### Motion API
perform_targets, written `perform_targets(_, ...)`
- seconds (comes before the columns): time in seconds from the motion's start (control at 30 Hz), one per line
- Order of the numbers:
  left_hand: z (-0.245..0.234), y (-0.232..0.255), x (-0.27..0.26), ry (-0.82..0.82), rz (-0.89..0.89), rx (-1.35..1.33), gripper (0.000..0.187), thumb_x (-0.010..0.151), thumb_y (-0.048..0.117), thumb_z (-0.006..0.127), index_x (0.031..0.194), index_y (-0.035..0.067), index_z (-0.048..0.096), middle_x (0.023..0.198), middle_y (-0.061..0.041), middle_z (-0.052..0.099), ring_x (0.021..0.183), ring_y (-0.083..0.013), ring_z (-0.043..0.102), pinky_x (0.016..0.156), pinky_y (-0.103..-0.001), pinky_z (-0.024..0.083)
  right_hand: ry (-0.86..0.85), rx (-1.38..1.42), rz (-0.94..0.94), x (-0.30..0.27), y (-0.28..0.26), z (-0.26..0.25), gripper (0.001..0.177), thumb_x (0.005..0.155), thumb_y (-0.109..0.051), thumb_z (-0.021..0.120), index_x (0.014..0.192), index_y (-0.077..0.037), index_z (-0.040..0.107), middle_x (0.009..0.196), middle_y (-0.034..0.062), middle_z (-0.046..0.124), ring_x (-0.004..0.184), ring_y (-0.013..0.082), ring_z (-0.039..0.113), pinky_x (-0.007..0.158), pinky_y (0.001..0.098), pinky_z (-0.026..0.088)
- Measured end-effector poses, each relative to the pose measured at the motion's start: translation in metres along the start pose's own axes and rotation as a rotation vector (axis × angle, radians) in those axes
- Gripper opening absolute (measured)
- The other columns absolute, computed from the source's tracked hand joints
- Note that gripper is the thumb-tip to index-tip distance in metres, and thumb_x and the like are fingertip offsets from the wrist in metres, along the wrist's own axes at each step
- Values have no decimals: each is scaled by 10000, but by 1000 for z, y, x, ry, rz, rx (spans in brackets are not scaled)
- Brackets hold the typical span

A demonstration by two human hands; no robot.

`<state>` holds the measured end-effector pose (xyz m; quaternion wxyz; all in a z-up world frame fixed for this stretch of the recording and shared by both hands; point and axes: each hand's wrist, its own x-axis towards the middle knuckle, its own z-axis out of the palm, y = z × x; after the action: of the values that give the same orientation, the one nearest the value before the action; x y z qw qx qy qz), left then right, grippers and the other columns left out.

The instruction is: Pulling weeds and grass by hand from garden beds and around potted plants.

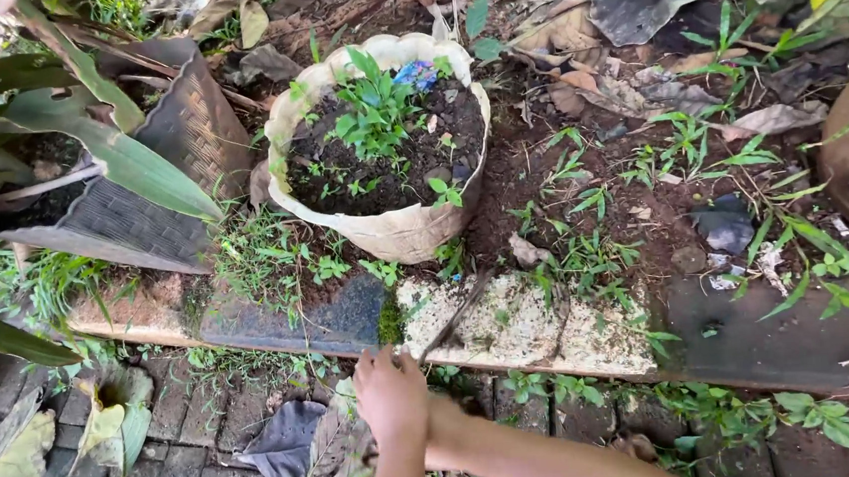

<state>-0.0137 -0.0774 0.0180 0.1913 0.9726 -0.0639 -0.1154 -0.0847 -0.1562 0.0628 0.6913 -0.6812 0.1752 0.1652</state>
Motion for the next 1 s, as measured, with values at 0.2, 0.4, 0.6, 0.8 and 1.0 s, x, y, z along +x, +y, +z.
perform_targets(0.2,6,-15,-5,-31,-127,-171,386,1018,315,467,1352,216,633,1594,-110,396,1504,-326,320,1123,-616,404,348,-448,5,-3,1,-111,323,1099,-295,374,937,-77,549,723,1,518,621,140,531,575,267,511)
perform_targets(0.4,36,19,-31,-258,-96,-72,467,1065,348,474,1470,118,472,1648,-132,281,1509,-342,316,1186,-504,460,277,-1537,-110,43,61,-201,579,869,82,622,1411,-60,481,1570,254,340,1251,395,573,949,456,640)
perform_targets(0.6,75,15,-31,-273,106,-119,413,1050,314,495,1417,139,568,1579,-138,396,1484,-362,322,1181,-537,416,379,-748,47,8,26,-161,184,999,107,497,971,37,664,946,153,665,576,155,676,438,203,617)
perform_targets(0.8,88,11,-16,-217,103,-143,419,1035,303,497,1378,77,583,1570,-117,428,1480,-324,357,1185,-500,415,218,-715,-342,-6,68,-154,269,964,57,483,976,-68,720,769,85,688,477,105,567,414,241,504)
perform_targets(1.0,86,30,-28,-326,90,-69,464,1058,262,468,1498,116,436,1648,-104,267,1515,-335,266,1176,-502,444,681,-1151,48,-13,39,-206,146,1030,-86,575,1017,-6,696,865,116,676,705,218,649,592,291,652)
